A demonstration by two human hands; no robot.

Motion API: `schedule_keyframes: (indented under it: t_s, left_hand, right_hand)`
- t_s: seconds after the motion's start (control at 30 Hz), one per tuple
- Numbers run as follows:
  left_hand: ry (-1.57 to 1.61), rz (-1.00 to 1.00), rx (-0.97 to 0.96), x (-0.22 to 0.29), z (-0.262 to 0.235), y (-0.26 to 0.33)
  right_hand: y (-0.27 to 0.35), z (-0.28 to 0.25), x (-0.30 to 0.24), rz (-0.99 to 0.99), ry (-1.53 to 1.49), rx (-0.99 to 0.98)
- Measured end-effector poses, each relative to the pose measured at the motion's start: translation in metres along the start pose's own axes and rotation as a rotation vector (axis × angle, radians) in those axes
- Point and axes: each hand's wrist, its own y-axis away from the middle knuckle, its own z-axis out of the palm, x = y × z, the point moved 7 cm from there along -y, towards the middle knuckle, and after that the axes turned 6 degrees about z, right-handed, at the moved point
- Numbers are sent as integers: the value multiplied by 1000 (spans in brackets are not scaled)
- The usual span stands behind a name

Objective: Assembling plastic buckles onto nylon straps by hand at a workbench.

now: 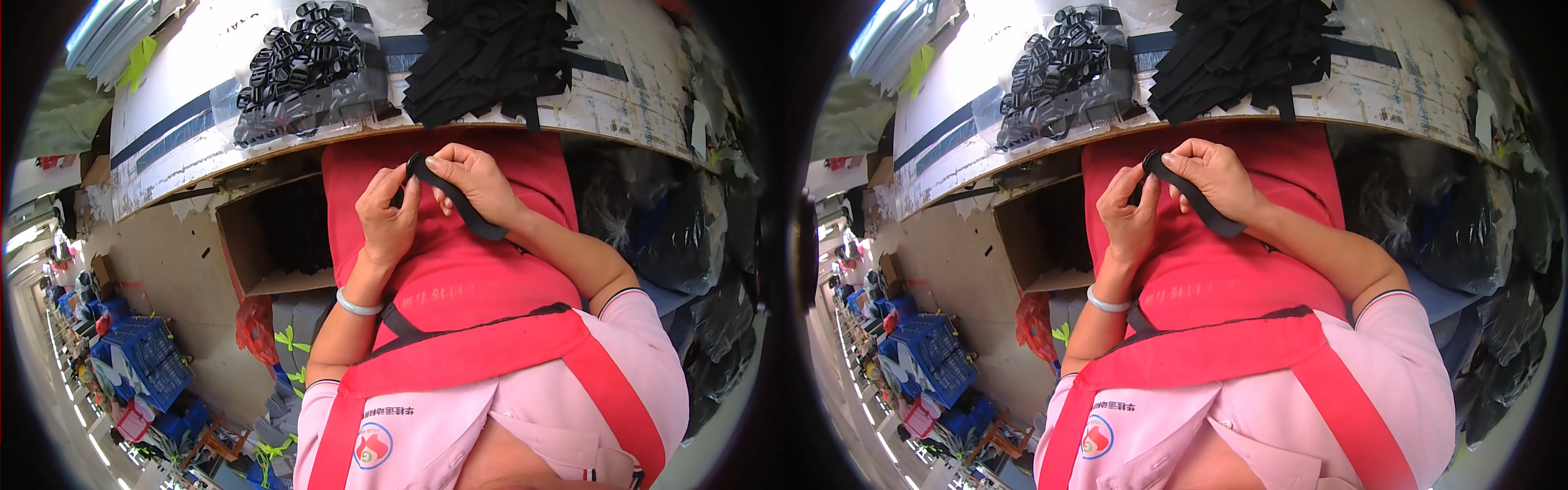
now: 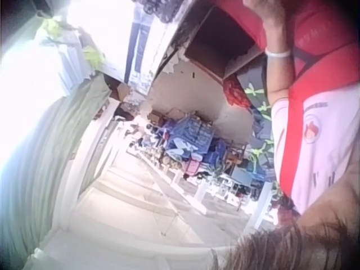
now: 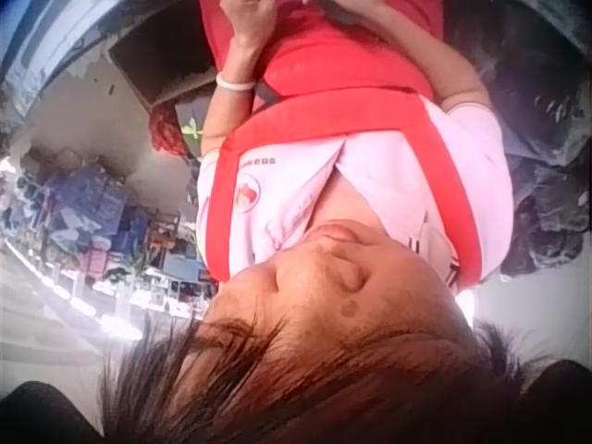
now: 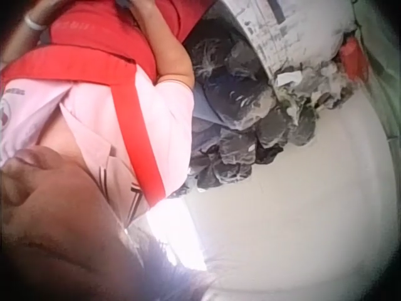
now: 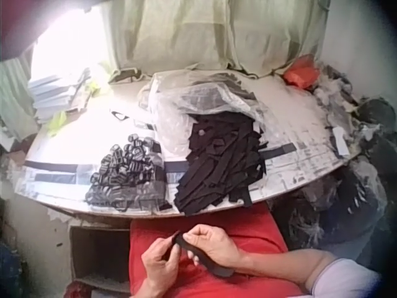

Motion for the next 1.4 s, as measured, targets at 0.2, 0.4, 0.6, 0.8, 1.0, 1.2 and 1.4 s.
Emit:
schedule_keyframes:
  t_s: [0.2,0.4,0.6,0.8,1.0,1.2,1.4]
  left_hand:
    - [-10,4,-20,-1,5,7]
    - [-124,157,-137,-5,7,10]
    - [1098,-971,10,-55,26,38]
    - [829,-860,55,-57,23,35]
    - [622,-695,78,-52,12,31]
    - [355,-354,30,-29,8,21]
    - [339,-227,33,-26,3,16]
  right_hand:
    - [-7,-4,7,-50,-32,-13]
    - [-13,-8,14,109,-71,-161]
    - [-17,-6,5,-134,172,-69]
    - [20,10,-41,-459,193,13]
    - [4,-10,-11,-91,370,101]
    - [3,-7,-10,-65,333,107]
    - [0,-8,-6,-72,138,9]
